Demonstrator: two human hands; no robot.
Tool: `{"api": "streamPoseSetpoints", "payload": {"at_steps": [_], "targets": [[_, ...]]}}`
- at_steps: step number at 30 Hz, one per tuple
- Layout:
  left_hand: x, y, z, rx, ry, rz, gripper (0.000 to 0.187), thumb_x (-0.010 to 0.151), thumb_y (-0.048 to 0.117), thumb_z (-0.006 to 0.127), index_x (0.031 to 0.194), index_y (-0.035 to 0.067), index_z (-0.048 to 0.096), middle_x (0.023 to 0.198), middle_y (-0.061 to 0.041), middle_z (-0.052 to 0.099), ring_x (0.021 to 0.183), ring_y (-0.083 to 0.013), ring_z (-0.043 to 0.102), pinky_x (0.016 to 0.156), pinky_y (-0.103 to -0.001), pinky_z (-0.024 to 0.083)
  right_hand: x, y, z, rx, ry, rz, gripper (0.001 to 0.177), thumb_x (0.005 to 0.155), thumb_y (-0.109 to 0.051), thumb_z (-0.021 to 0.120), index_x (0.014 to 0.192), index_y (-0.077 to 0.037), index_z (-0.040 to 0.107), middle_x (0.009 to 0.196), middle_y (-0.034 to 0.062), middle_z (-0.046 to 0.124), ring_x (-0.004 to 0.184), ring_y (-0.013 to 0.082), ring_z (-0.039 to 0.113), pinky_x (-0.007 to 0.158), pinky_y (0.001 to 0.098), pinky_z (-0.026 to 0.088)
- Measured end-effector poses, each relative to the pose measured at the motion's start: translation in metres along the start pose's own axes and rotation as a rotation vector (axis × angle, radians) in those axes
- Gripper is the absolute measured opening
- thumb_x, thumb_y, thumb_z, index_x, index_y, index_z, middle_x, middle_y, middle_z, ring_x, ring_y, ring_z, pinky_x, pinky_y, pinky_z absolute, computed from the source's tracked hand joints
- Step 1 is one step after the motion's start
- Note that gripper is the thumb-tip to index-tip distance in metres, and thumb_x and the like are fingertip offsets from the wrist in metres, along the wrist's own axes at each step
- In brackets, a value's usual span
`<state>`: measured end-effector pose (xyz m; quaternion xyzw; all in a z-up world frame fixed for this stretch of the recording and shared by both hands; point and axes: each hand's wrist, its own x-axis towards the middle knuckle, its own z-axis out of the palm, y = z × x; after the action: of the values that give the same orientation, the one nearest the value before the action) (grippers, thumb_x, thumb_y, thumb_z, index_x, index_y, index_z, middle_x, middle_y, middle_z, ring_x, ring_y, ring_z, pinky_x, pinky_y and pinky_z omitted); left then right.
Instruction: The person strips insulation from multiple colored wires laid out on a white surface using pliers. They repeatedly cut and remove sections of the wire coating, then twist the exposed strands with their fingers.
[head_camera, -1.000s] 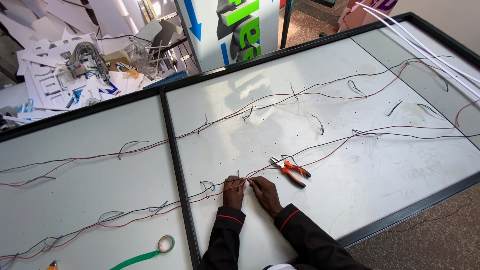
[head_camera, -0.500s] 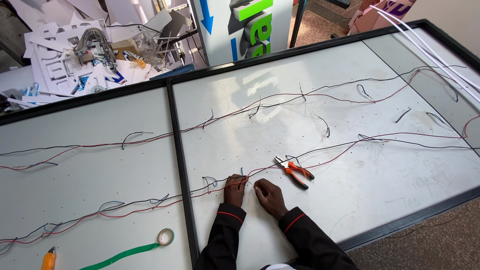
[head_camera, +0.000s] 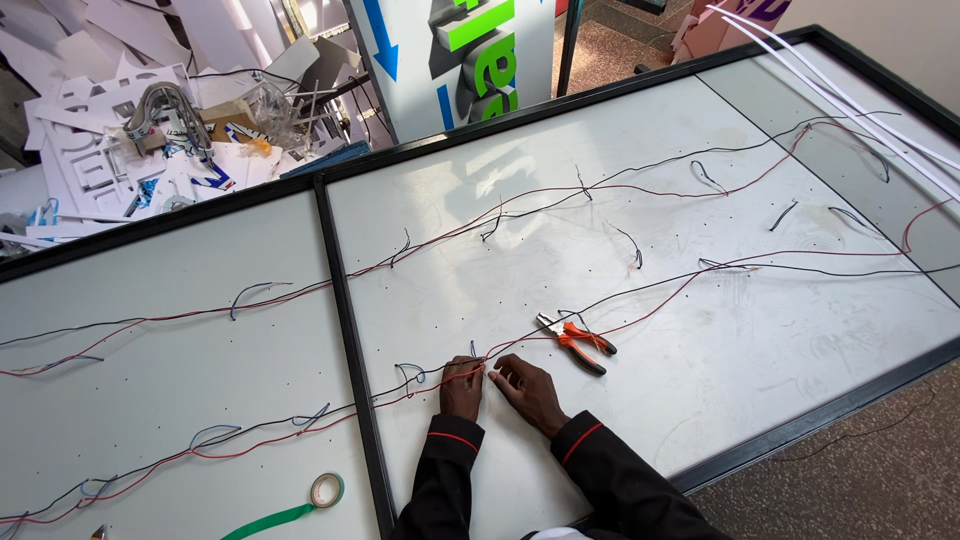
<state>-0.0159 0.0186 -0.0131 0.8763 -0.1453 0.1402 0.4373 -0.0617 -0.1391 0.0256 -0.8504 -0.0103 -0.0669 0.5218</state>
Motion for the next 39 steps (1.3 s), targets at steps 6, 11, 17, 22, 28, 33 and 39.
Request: {"api": "streamPoseSetpoints", "payload": {"at_steps": [6, 11, 17, 22, 28, 33, 39], "targets": [[0.0, -0.001, 0.004, 0.062, -0.031, -0.045, 0.01, 0.106, 0.024, 0.079, 0.101, 0.015, 0.079, 0.097, -0.008, 0.071, 0.096, -0.0338, 0.074, 0.087, -0.044, 0.061, -0.001, -0.004, -0.004, 0.058, -0.107, 0.007, 0.027, 0.114, -0.042, 0.068, 0.118, -0.02, 0.083, 0.092, 0.0091, 0.088, 0.075, 0.0264, 0.078, 0.071, 0.0433, 0.059], [-0.002, -0.001, 0.004, 0.102, -0.06, -0.003, 0.008, 0.104, 0.023, 0.08, 0.107, 0.015, 0.081, 0.103, -0.008, 0.072, 0.101, -0.0342, 0.074, 0.088, -0.046, 0.062, 0.004, -0.003, -0.001, 0.014, -0.063, 0.008, 0.014, 0.106, -0.027, 0.08, 0.113, -0.015, 0.083, 0.084, 0.0115, 0.085, 0.071, 0.0287, 0.076, 0.069, 0.0437, 0.058], [-0.003, -0.003, 0.005, 0.056, -0.08, -0.057, 0.012, 0.107, 0.018, 0.075, 0.114, 0.012, 0.082, 0.107, -0.011, 0.073, 0.105, -0.037, 0.075, 0.091, -0.046, 0.062, 0.004, -0.003, -0.005, 0.068, -0.084, -0.039, 0.017, 0.102, -0.024, 0.084, 0.118, -0.017, 0.082, 0.086, 0.0094, 0.086, 0.07, 0.0256, 0.075, 0.069, 0.0419, 0.059], [-0.004, -0.001, 0.004, 0.083, -0.083, -0.06, 0.013, 0.106, 0.018, 0.076, 0.115, 0.013, 0.084, 0.105, -0.011, 0.073, 0.105, -0.0362, 0.075, 0.092, -0.045, 0.062, 0.003, -0.005, -0.001, 0.04, -0.06, -0.043, 0.016, 0.108, -0.027, 0.079, 0.12, -0.016, 0.083, 0.087, 0.0142, 0.087, 0.072, 0.0333, 0.078, 0.068, 0.0468, 0.058], [-0.003, 0.003, 0.0, -0.207, -0.04, -0.225, 0.034, 0.112, 0.019, 0.053, 0.126, 0.01, 0.082, 0.114, -0.017, 0.073, 0.116, -0.0439, 0.071, 0.105, -0.051, 0.058, 0.003, 0.0, 0.0, 0.041, -0.008, -0.024, 0.011, 0.109, -0.023, 0.077, 0.11, -0.017, 0.087, 0.082, 0.0073, 0.086, 0.07, 0.0231, 0.076, 0.068, 0.04, 0.058], [0.007, -0.004, 0.004, -0.703, 0.073, -0.545, 0.025, 0.116, 0.022, 0.066, 0.121, 0.003, 0.082, 0.099, -0.012, 0.084, 0.089, -0.0176, 0.074, 0.086, -0.029, 0.062, 0.004, 0.002, -0.004, 0.031, -0.15, -0.093, 0.013, 0.109, -0.023, 0.079, 0.116, -0.017, 0.088, 0.09, 0.0087, 0.087, 0.075, 0.0229, 0.078, 0.068, 0.0361, 0.058], [0.025, 0.009, 0.01, -0.679, 0.145, -0.747, 0.016, 0.111, 0.024, 0.074, 0.105, 0.011, 0.081, 0.07, -0.012, 0.083, 0.059, -0.0186, 0.08, 0.064, -0.029, 0.064, 0.008, 0.002, -0.007, -0.112, -0.106, -0.234, 0.012, 0.11, -0.021, 0.076, 0.114, -0.021, 0.086, 0.097, 0.0056, 0.082, 0.081, 0.0268, 0.077, 0.071, 0.0406, 0.06]]}}
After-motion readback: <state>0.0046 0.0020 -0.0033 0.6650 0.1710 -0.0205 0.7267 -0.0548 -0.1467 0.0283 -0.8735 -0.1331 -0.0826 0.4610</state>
